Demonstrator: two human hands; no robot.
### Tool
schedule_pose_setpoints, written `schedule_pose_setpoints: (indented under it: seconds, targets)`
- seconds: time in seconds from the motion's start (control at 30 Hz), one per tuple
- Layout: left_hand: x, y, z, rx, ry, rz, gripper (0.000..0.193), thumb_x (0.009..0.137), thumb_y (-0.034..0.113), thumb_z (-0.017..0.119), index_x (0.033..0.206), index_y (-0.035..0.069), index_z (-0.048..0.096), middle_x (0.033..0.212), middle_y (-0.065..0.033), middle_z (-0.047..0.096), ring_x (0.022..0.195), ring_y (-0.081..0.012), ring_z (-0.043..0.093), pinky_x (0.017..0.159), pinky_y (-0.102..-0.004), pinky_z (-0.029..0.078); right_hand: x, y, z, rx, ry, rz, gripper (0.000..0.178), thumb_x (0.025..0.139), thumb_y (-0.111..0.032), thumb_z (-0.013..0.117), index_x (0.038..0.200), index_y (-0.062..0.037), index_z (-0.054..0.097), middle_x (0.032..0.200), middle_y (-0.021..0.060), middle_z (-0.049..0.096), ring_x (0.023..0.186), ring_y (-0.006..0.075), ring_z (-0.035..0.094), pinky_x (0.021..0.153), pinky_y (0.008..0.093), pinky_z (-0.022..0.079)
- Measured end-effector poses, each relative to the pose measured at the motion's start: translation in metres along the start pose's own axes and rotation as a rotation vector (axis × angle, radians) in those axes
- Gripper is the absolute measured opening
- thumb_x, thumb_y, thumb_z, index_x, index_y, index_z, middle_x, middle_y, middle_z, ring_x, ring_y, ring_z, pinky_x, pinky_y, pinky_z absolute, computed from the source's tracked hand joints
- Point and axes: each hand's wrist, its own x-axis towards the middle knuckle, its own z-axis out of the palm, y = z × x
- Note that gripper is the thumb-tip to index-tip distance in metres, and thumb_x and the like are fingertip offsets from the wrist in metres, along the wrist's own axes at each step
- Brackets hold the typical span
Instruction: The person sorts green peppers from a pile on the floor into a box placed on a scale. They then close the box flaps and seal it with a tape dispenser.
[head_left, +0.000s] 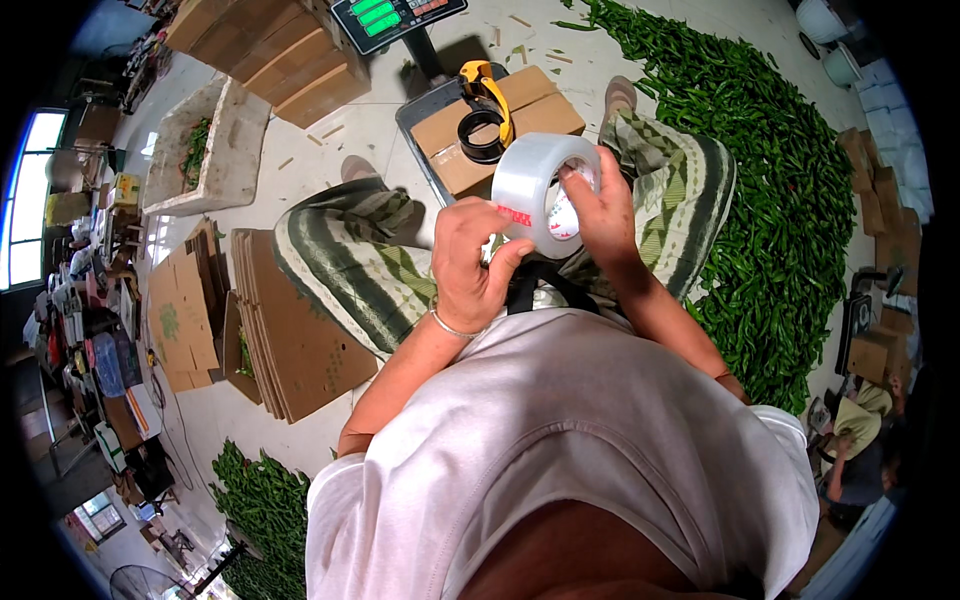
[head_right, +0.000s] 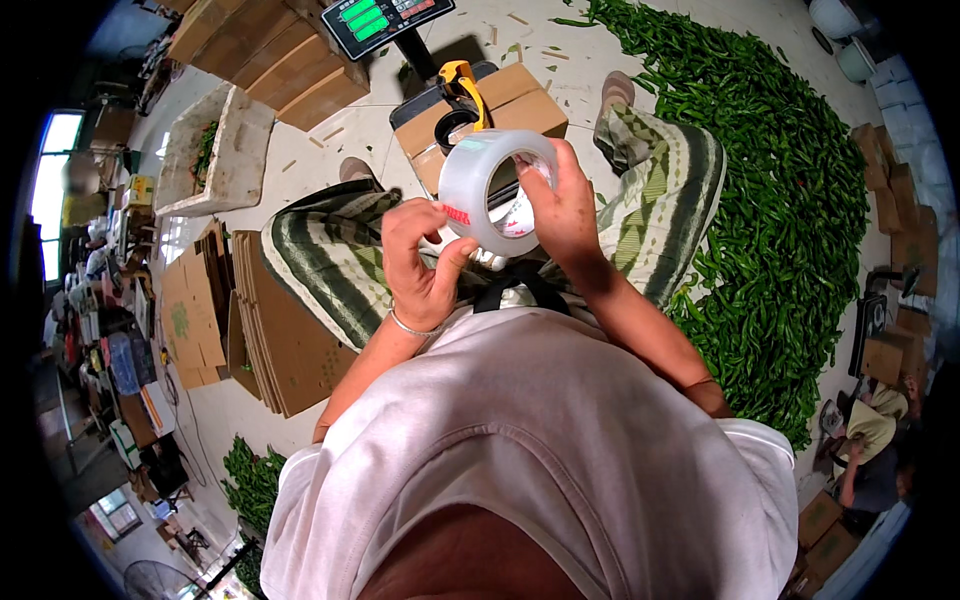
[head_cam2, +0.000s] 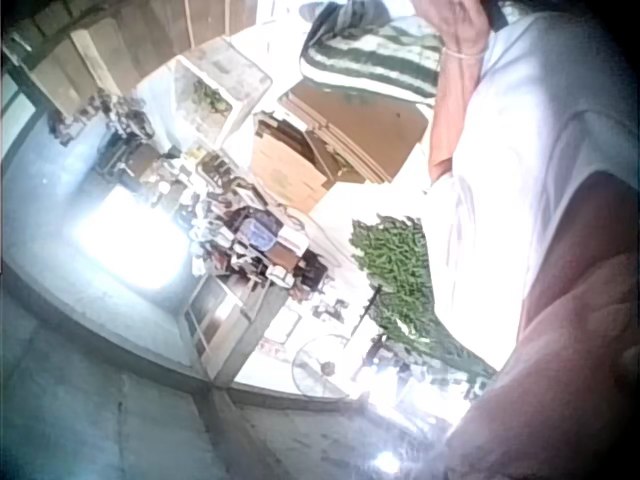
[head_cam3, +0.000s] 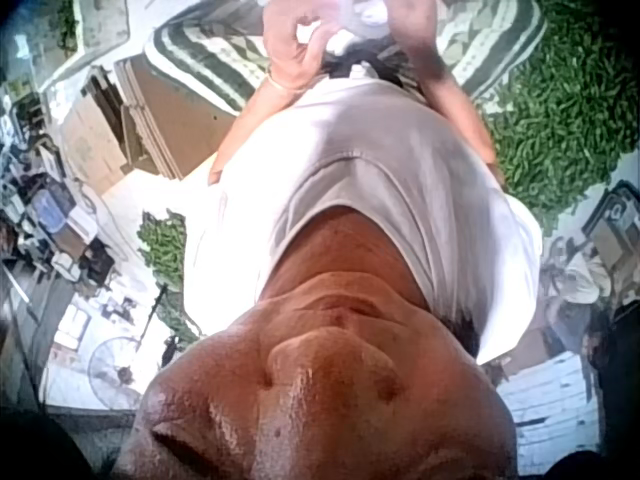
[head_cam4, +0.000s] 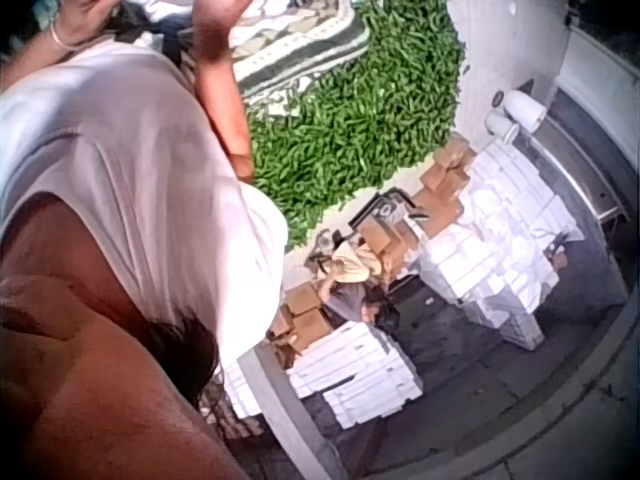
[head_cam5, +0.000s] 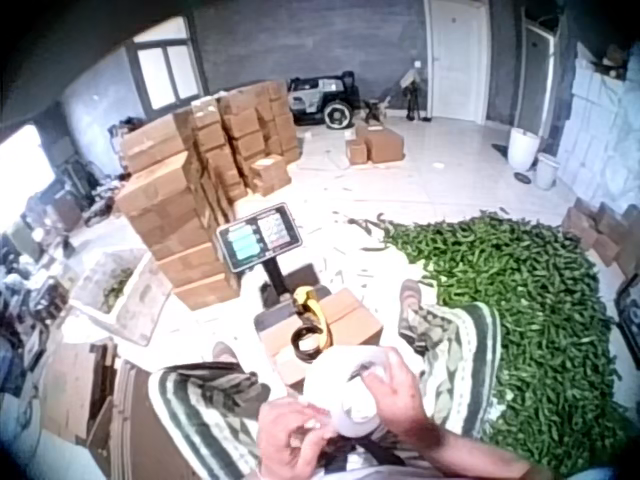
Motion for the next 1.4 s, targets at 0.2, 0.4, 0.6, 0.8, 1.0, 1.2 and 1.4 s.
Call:
schedule_pose_setpoints:
  seconds: [0.2,0.4,0.6,0.8,1.0,1.2,1.4]
  targets:
    - [0.005,0.010,0.000,-0.009,-0.083,-0.070,0.025,0.078,0.009,0.071,0.099,0.004,0.060,0.099,-0.0106,0.055,0.075,-0.0201,0.053,0.062,-0.0270,0.043,0.001,0.002,-0.003,-0.004,0.021,0.010,0.023,0.089,-0.011,0.055,0.107,0.0019,0.053,0.093,0.0108,0.063,0.086,0.0148,0.058,0.077,0.0297,0.046]
    - [-0.004,-0.004,-0.001,-0.026,-0.177,0.032,0.018,0.078,0.002,0.068,0.093,0.003,0.059,0.095,-0.0094,0.055,0.073,-0.0167,0.053,0.063,-0.0266,0.044,0.002,0.002,-0.002,0.041,0.035,0.014,0.022,0.090,-0.012,0.055,0.107,0.0022,0.053,0.093,0.0104,0.063,0.085,0.0141,0.057,0.077,0.0287,0.046]
    - [0.002,0.004,0.000,-0.326,0.208,-0.392,0.023,0.082,0.003,0.067,0.104,0.001,0.061,0.096,-0.0050,0.055,0.079,-0.0108,0.052,0.070,-0.0224,0.044,0.000,0.004,0.002,0.145,0.017,-0.030,0.022,0.091,-0.012,0.055,0.107,0.0029,0.052,0.091,0.0079,0.062,0.084,0.0125,0.056,0.076,0.0270,0.045]
    - [0.007,0.001,-0.014,-0.092,0.008,-0.298,0.021,0.079,0.005,0.069,0.099,0.002,0.067,0.091,-0.0085,0.063,0.073,-0.0126,0.058,0.062,-0.0225,0.046,-0.001,0.004,0.003,0.192,0.008,0.004,0.022,0.092,-0.012,0.054,0.108,0.0019,0.052,0.091,0.0059,0.061,0.083,0.0100,0.054,0.075,0.0260,0.044]
    - [0.015,0.001,-0.018,0.001,-0.022,-0.174,0.017,0.079,0.003,0.068,0.097,0.001,0.067,0.086,-0.0084,0.063,0.073,-0.0135,0.057,0.061,-0.0229,0.045,-0.003,0.002,0.001,0.176,-0.030,0.021,0.021,0.092,-0.012,0.054,0.108,0.0017,0.052,0.092,0.0052,0.060,0.084,0.0097,0.053,0.076,0.0254,0.044]
    - [0.019,0.000,-0.020,0.150,-0.101,0.019,0.009,0.081,0.001,0.064,0.090,0.001,0.062,0.080,-0.0106,0.060,0.065,-0.0181,0.054,0.054,-0.0261,0.043,-0.005,0.007,0.001,0.189,-0.052,0.050,0.021,0.091,-0.012,0.054,0.108,0.0008,0.053,0.092,0.0051,0.060,0.083,0.0096,0.053,0.076,0.0259,0.044]
    - [0.016,0.002,-0.016,0.146,-0.170,-0.047,0.005,0.085,0.004,0.056,0.087,0.002,0.053,0.077,-0.0122,0.052,0.062,-0.0270,0.051,0.054,-0.0327,0.041,-0.002,0.016,0.002,0.122,-0.016,0.053,0.022,0.091,-0.012,0.053,0.109,0.0005,0.053,0.092,0.0050,0.060,0.083,0.0103,0.054,0.076,0.0263,0.044]
